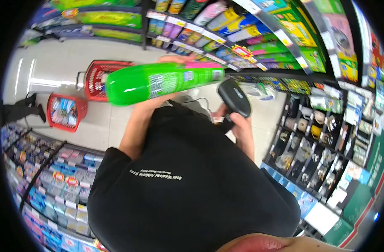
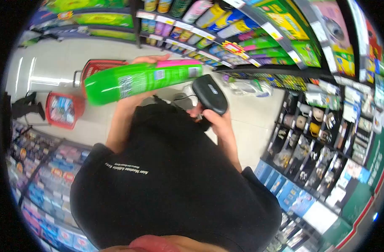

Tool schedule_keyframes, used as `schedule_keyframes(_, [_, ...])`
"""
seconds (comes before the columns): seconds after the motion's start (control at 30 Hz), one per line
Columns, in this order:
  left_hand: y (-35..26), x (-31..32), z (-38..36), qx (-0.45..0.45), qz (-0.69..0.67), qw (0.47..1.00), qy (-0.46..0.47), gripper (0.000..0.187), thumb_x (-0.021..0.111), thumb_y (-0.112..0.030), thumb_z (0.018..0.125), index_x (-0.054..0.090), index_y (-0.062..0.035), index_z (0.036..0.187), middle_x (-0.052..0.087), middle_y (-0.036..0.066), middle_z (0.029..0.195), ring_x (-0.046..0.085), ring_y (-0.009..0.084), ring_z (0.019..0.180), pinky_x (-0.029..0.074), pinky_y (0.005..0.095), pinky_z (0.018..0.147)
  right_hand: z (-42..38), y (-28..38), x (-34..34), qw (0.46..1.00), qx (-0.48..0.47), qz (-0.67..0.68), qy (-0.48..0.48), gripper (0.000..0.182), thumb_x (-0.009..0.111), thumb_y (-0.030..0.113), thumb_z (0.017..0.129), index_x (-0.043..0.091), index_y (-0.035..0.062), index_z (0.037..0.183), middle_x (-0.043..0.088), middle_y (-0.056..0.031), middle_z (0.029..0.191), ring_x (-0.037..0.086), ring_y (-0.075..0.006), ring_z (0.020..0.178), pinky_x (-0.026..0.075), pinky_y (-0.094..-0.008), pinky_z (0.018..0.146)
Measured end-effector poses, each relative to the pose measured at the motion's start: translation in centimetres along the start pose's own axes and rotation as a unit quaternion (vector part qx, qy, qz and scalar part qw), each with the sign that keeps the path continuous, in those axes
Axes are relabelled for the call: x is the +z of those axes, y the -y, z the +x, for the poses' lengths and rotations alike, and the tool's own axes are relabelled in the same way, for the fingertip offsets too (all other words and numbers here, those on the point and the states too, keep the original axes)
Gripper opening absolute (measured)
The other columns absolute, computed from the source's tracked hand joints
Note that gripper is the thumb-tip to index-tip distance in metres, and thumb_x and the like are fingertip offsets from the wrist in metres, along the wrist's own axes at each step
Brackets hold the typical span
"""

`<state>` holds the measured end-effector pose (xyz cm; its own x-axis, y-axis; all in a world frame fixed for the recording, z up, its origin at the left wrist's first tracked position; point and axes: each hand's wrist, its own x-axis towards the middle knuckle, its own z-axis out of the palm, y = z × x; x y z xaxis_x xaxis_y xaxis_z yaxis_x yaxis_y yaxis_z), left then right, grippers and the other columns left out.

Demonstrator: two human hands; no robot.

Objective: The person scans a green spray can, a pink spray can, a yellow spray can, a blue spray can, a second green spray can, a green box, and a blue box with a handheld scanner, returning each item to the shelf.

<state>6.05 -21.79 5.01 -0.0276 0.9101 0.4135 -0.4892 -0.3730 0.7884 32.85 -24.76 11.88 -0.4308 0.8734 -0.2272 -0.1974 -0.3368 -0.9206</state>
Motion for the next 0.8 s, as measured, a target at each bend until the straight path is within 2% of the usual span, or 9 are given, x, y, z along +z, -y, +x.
schedule_keyframes(0.1, [0.2,-0.2,-0.5,-0.027,-0.021,0.999,-0.034,0.068,0.083,-0.002,0.073,0.048,-0.0079,0.131,0.055,0.019,0.135,0.051,0.0334,0.131,0.043,0.0473,0.109,1.2,0.3,-0.5,0.999,-0.038,0.004,0.031,0.057,0.074,0.021,0.083,0.054,-0.0070,0.128,0.064,-0.0125,0.087,0.064,-0.0216,0.077,0.056,-0.0409,0.081])
schedule_keyframes(0.2, [-0.3,0.4,-0.7,-0.072,-0.079,0.991,-0.080,0.073,0.082,0.004,0.070,0.047,-0.0078,0.133,0.055,0.017,0.135,0.052,0.0304,0.128,0.044,0.0463,0.107,2.0,-0.6,-1.3,0.990,-0.066,0.004,-0.121,0.057,0.075,0.010,0.079,0.053,-0.0025,0.130,0.062,-0.0110,0.097,0.060,-0.0166,0.079,0.048,-0.0307,0.071])
schedule_keyframes(0.3, [0.1,1.0,-1.4,-0.130,-0.100,0.979,-0.121,0.073,0.079,0.010,0.070,0.047,-0.0052,0.134,0.056,0.015,0.133,0.054,0.0274,0.124,0.047,0.0455,0.104,3.7,-1.9,-2.7,0.981,-0.023,0.059,-0.185,0.061,0.062,0.002,0.078,0.048,0.0036,0.138,0.055,-0.0179,0.134,0.052,-0.0297,0.127,0.050,-0.0482,0.099])
schedule_keyframes(0.4, [1.4,0.9,-1.2,-0.229,-0.099,0.949,-0.191,0.059,0.078,0.010,0.074,0.053,-0.0002,0.126,0.061,0.013,0.122,0.061,0.0245,0.113,0.054,0.0405,0.094,5.5,-4.0,-4.0,0.988,-0.040,0.115,-0.096,0.074,0.054,0.003,0.067,0.047,0.0058,0.140,0.038,-0.0161,0.153,0.031,-0.0363,0.146,0.033,-0.0675,0.113])
schedule_keyframes(0.57, [1.1,3.7,0.0,-0.276,-0.141,0.928,-0.205,0.045,0.077,0.002,0.080,0.058,0.0018,0.121,0.066,0.011,0.112,0.067,0.0206,0.099,0.058,0.0326,0.081,7.1,-3.8,-2.9,0.956,-0.019,0.292,-0.021,0.062,0.056,0.010,0.071,0.049,0.0116,0.133,0.035,-0.0208,0.154,0.041,-0.0442,0.138,0.042,-0.0634,0.108])
schedule_keyframes(0.6, [1.2,4.2,-0.1,-0.283,-0.119,0.931,-0.199,0.044,0.077,0.004,0.080,0.059,0.0017,0.120,0.066,0.010,0.110,0.067,0.0203,0.099,0.057,0.0331,0.085,7.3,-4.1,-3.5,0.951,-0.038,0.308,-0.013,0.057,0.056,0.013,0.074,0.052,0.0112,0.131,0.034,-0.0225,0.154,0.046,-0.0420,0.134,0.050,-0.0591,0.102])
schedule_keyframes(0.7, [1.6,5.9,-0.6,-0.251,-0.019,0.954,-0.161,0.040,0.077,0.007,0.079,0.061,0.0015,0.116,0.068,0.009,0.107,0.067,0.0195,0.099,0.055,0.0327,0.088,6.6,-4.5,-4.7,0.953,-0.031,0.302,-0.014,0.052,0.056,0.014,0.077,0.055,0.0094,0.129,0.032,-0.0210,0.156,0.051,-0.0393,0.129,0.054,-0.0549,0.097])
schedule_keyframes(0.77, [1.2,6.6,-0.9,-0.318,-0.001,0.941,-0.113,0.055,0.078,0.006,0.078,0.054,0.0009,0.127,0.063,0.011,0.121,0.062,0.0201,0.111,0.051,0.0341,0.096,6.0,-5.0,-5.5,0.953,-0.008,0.300,-0.026,0.049,0.055,0.015,0.078,0.058,0.0062,0.127,0.030,-0.0186,0.157,0.049,-0.0348,0.130,0.055,-0.0510,0.093])
schedule_keyframes(0.8, [0.5,7.5,-0.3,-0.243,0.012,0.966,-0.093,0.066,0.079,0.005,0.077,0.046,0.0001,0.134,0.058,0.014,0.128,0.057,0.0216,0.119,0.049,0.0354,0.099,5.8,-5.2,-6.0,0.949,-0.021,0.313,-0.033,0.049,0.055,0.015,0.078,0.058,0.0062,0.127,0.030,-0.0186,0.157,0.049,-0.0348,0.130,0.055,-0.0510,0.093])
